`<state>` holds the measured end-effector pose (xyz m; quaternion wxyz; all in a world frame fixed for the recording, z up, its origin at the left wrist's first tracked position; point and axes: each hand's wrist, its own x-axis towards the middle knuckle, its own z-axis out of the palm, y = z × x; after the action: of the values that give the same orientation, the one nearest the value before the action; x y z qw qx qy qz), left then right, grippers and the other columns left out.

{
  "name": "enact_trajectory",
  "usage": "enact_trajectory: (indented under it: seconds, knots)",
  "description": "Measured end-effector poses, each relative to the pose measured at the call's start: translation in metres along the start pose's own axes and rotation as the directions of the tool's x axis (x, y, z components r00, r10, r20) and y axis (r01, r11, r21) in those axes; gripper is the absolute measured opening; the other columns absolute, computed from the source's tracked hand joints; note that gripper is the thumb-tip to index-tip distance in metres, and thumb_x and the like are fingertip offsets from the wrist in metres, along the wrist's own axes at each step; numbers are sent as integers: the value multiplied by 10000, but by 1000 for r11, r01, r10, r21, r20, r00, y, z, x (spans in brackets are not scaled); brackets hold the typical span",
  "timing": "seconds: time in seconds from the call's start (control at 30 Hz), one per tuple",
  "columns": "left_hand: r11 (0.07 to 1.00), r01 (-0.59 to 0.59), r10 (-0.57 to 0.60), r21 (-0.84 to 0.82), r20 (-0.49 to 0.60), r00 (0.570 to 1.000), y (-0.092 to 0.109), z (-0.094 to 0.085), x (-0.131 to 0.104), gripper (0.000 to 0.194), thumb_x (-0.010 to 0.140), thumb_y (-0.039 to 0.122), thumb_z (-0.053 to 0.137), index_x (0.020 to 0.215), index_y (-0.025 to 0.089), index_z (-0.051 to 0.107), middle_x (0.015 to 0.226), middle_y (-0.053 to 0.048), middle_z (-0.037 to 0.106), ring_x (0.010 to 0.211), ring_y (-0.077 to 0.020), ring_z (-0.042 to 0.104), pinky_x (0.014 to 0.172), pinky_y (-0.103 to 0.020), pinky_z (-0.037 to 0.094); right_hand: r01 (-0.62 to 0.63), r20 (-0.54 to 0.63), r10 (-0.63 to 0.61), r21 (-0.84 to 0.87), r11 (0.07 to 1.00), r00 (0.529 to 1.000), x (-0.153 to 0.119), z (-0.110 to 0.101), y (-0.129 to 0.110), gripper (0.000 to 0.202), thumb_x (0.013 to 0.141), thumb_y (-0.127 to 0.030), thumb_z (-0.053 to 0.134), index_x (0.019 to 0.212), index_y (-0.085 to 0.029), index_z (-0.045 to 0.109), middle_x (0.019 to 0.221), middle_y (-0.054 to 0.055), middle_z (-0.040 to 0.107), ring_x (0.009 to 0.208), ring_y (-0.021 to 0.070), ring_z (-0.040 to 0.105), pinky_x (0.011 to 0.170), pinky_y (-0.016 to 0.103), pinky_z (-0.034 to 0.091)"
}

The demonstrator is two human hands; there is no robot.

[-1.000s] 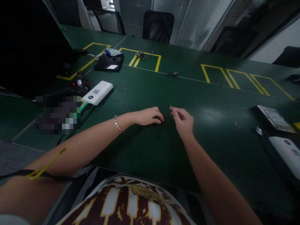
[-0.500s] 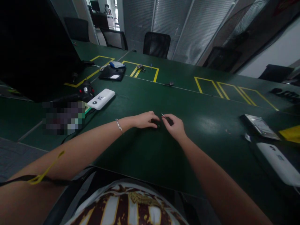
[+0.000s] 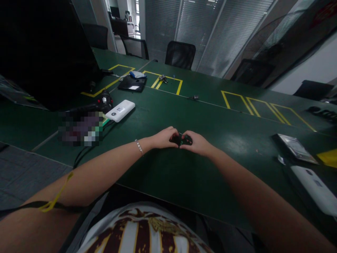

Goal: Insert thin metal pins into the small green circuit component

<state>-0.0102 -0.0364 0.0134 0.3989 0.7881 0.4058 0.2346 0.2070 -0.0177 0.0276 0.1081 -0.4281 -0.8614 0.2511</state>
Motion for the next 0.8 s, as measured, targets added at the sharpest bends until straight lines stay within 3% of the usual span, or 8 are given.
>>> enact_trajectory:
  seconds: [0.23,0.4,0.6,0.8]
  knots:
    - [976,-17,10,-216,-33,999,-10,-3,-3,396,773,132,651,1143,183,517,967,-47,607,845,-176,606,728,-330,493,16,-6,-16,17,1000,1000,5,2,-1,190,721,-318,727,845,-194,653,809,24,627,712,181,596,618,288,459]
    - [944,-25,8,-329,-53,999,-14,-3,-2,414,772,53,621,1154,169,511,935,-46,626,838,-164,629,737,-327,503,30,-133,-21,69,997,991,4,0,-3,222,784,-330,658,937,-176,610,768,6,595,663,160,584,592,277,465]
    - [922,-36,6,-386,-81,997,-14,-2,-1,429,757,24,623,1149,170,531,885,-25,618,800,-151,621,743,-331,497,133,-266,-104,92,987,958,8,5,-12,205,776,-289,675,940,-191,600,908,41,606,820,195,590,723,321,469]
    - [916,-40,1,-400,-96,995,-16,-1,0,400,737,33,642,1104,169,556,897,-25,622,803,-155,617,741,-326,488,192,-312,-145,124,974,939,17,16,-16,185,782,-253,678,940,-203,594,931,44,598,871,204,587,772,334,472]
